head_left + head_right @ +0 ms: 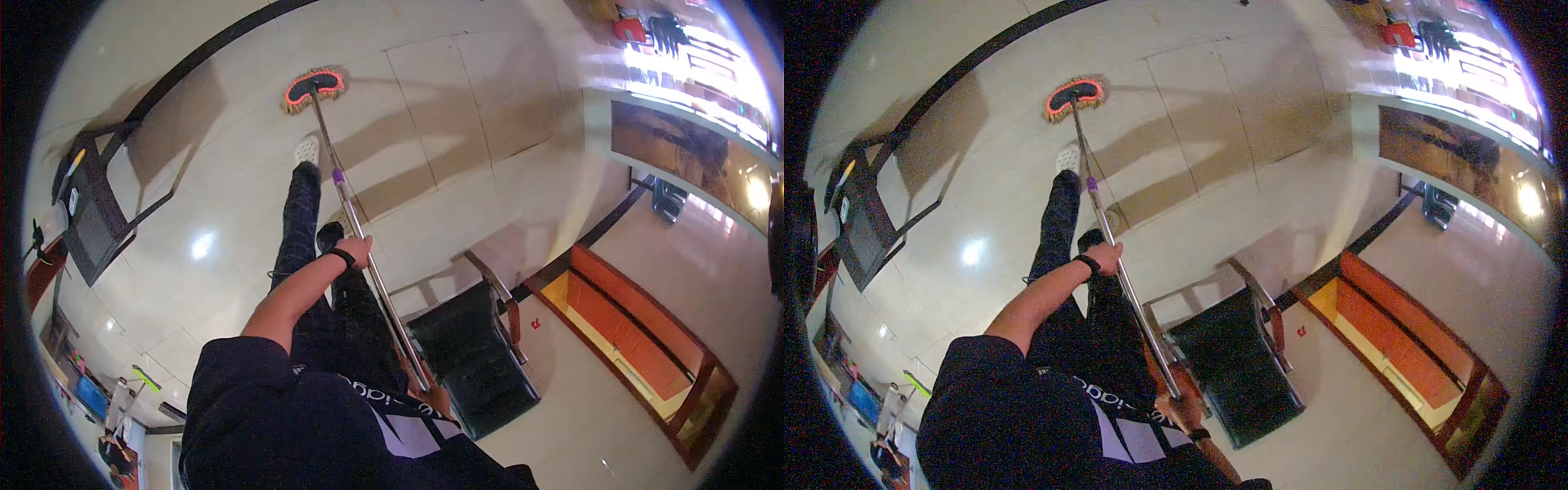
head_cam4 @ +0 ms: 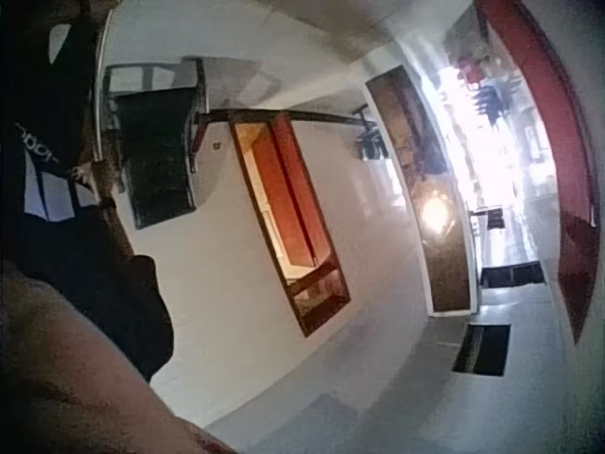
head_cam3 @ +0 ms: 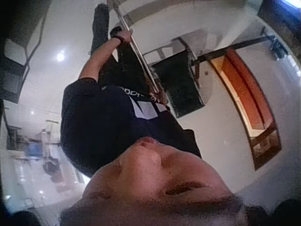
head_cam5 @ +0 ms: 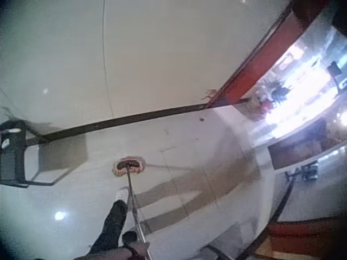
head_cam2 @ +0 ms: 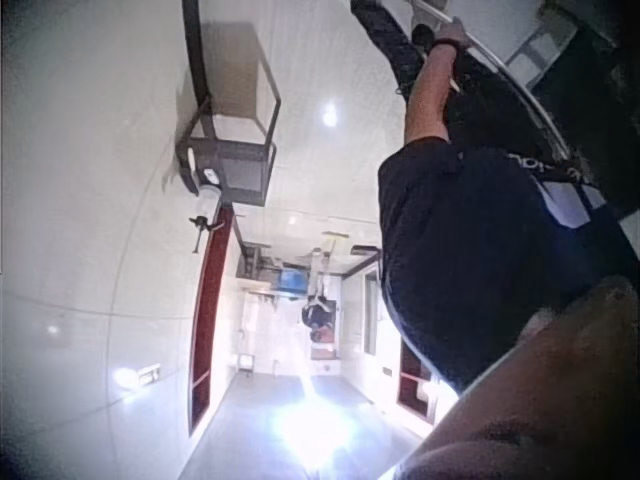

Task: Mopping the tile floor in a hallway and room entrance.

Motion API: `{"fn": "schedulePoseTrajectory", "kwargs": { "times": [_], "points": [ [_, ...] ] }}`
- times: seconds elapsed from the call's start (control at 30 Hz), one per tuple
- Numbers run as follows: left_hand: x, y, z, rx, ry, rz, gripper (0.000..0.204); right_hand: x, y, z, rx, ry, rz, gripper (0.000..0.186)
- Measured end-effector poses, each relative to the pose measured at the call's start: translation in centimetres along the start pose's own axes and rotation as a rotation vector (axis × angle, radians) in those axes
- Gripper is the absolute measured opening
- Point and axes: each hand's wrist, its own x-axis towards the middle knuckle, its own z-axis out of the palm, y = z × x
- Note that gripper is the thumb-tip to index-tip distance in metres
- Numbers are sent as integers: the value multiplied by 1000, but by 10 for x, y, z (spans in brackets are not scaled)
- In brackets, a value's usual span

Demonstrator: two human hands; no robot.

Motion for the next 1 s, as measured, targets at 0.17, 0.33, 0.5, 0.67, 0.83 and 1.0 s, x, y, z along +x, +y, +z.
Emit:
{"fn": "schedulePoseTrajectory", "kwargs": {
  "times": [0.17, 0.33, 0.5, 0.67, 0.83, 1.0],
  "points": [
    [-1, -21, -98, -87, 148, -135, 41, 83, -134, -91, 13, -151, 184, 36],
    [46, -91, -169, -208, 387, -239, 24, 179, -159, -104, 1, -123, 213, 29],
    [62, -111, -233, -325, 528, -74, 24, 212, -196, -151, -21, -41, 79, 28],
    [71, -25, -177, -335, 303, 31, 28, 145, -160, -197, 55, -121, 243, 31],
    [75, 77, -129, -215, -72, 180, 32, -17, 55, -149, -15, -204, 449, 41],
    [105, 100, -116, -187, -162, 95, 34, 47, 60, -132, -25, -238, 462, 50]
  ]
}}
